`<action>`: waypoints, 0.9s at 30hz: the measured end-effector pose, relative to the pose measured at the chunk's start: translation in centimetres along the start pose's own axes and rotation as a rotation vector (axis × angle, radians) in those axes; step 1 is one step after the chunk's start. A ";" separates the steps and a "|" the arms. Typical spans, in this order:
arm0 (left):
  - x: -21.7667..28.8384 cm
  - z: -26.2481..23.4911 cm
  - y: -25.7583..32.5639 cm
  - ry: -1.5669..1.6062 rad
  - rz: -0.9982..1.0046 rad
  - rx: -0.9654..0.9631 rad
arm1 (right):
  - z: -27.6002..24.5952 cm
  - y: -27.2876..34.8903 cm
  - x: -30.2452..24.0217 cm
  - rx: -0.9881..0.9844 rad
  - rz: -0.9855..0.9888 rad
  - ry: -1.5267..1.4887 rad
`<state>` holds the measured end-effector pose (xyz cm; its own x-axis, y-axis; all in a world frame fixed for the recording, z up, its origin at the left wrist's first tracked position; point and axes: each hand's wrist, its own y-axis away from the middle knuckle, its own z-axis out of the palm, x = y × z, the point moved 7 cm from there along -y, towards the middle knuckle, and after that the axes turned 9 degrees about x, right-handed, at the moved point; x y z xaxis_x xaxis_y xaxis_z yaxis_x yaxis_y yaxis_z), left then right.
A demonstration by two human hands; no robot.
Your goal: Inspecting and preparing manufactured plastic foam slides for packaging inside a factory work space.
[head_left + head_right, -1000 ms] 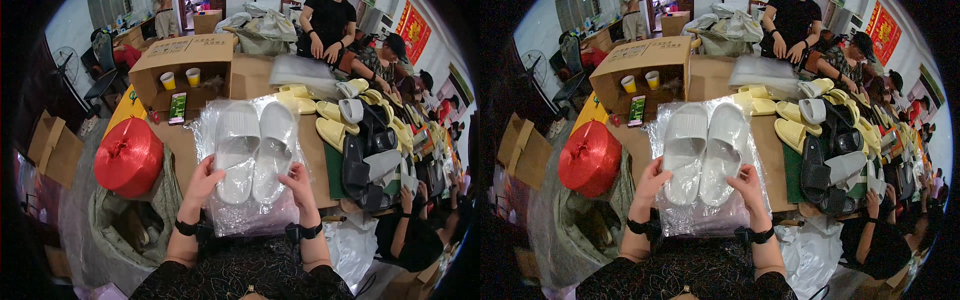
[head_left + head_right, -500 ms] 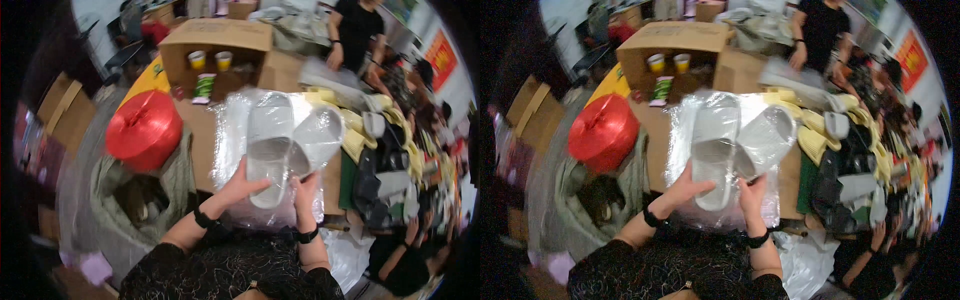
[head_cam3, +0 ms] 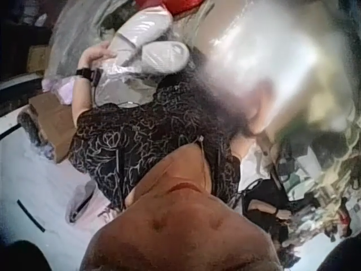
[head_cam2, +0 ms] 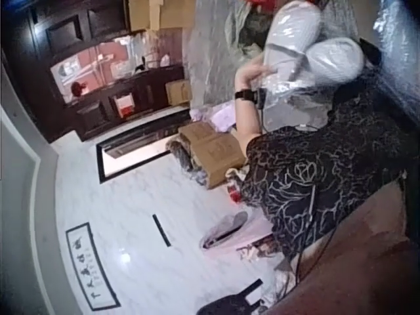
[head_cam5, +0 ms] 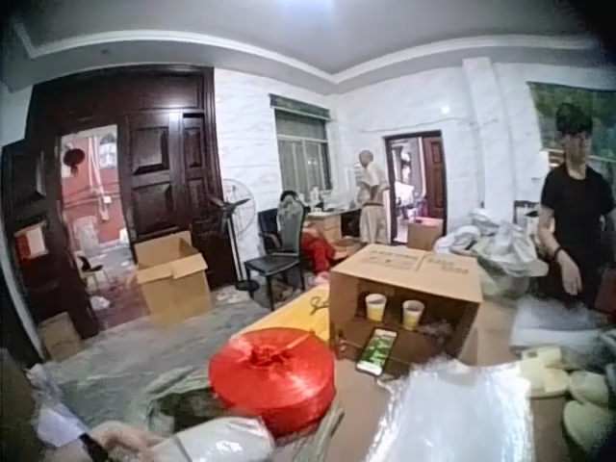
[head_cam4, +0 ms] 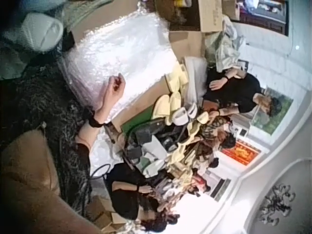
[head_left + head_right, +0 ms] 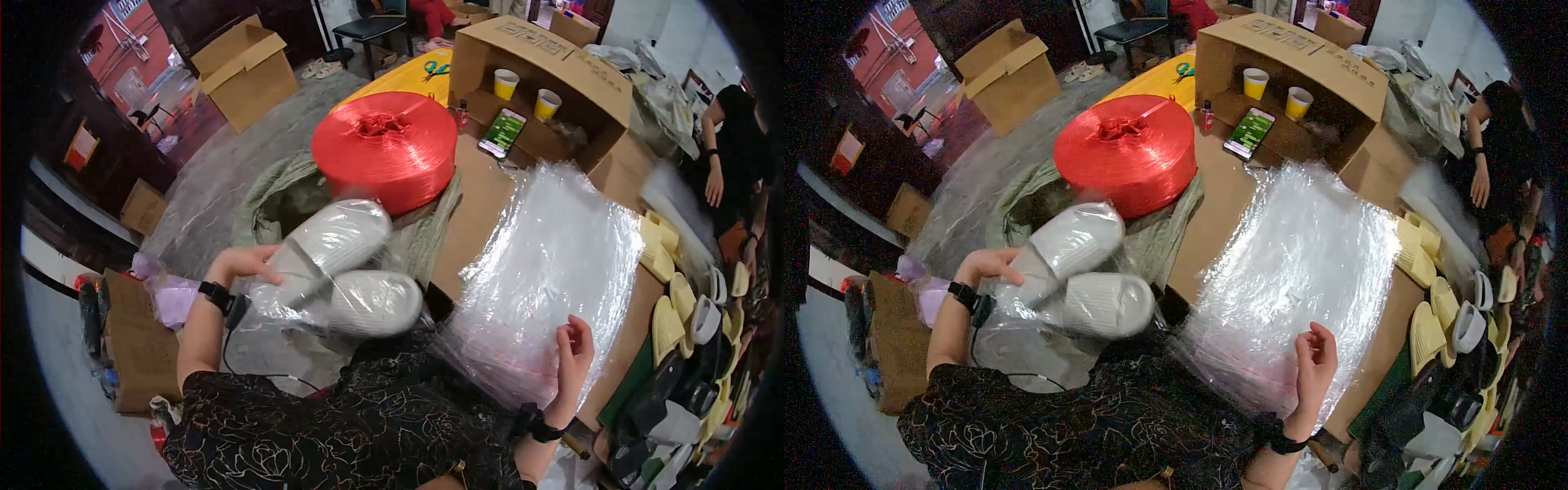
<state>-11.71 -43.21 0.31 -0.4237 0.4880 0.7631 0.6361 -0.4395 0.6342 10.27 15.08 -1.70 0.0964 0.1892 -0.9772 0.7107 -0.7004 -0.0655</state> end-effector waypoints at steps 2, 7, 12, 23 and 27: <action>-6.3 -4.4 1.7 0.110 -0.125 0.128 | 0.2 -0.3 1.5 0.012 0.044 -0.040; -14.2 -7.1 -3.8 0.513 -0.259 0.531 | 0.2 0.1 2.9 0.040 0.132 -0.085; -10.9 -3.6 -18.3 0.896 0.036 0.331 | -0.1 0.0 3.3 0.016 0.100 -0.098; -6.4 0.4 -23.0 -0.945 0.102 0.705 | 0.7 0.2 3.6 0.070 0.232 -0.212; -6.4 1.3 -22.3 -1.004 0.023 0.728 | 0.3 0.3 4.1 0.095 0.196 -0.226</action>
<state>-22.34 -35.55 -18.85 0.0697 0.9881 0.1369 0.9828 -0.0916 0.1606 10.68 15.38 -5.82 0.0599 -0.1064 -0.9925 0.6248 -0.7715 0.1204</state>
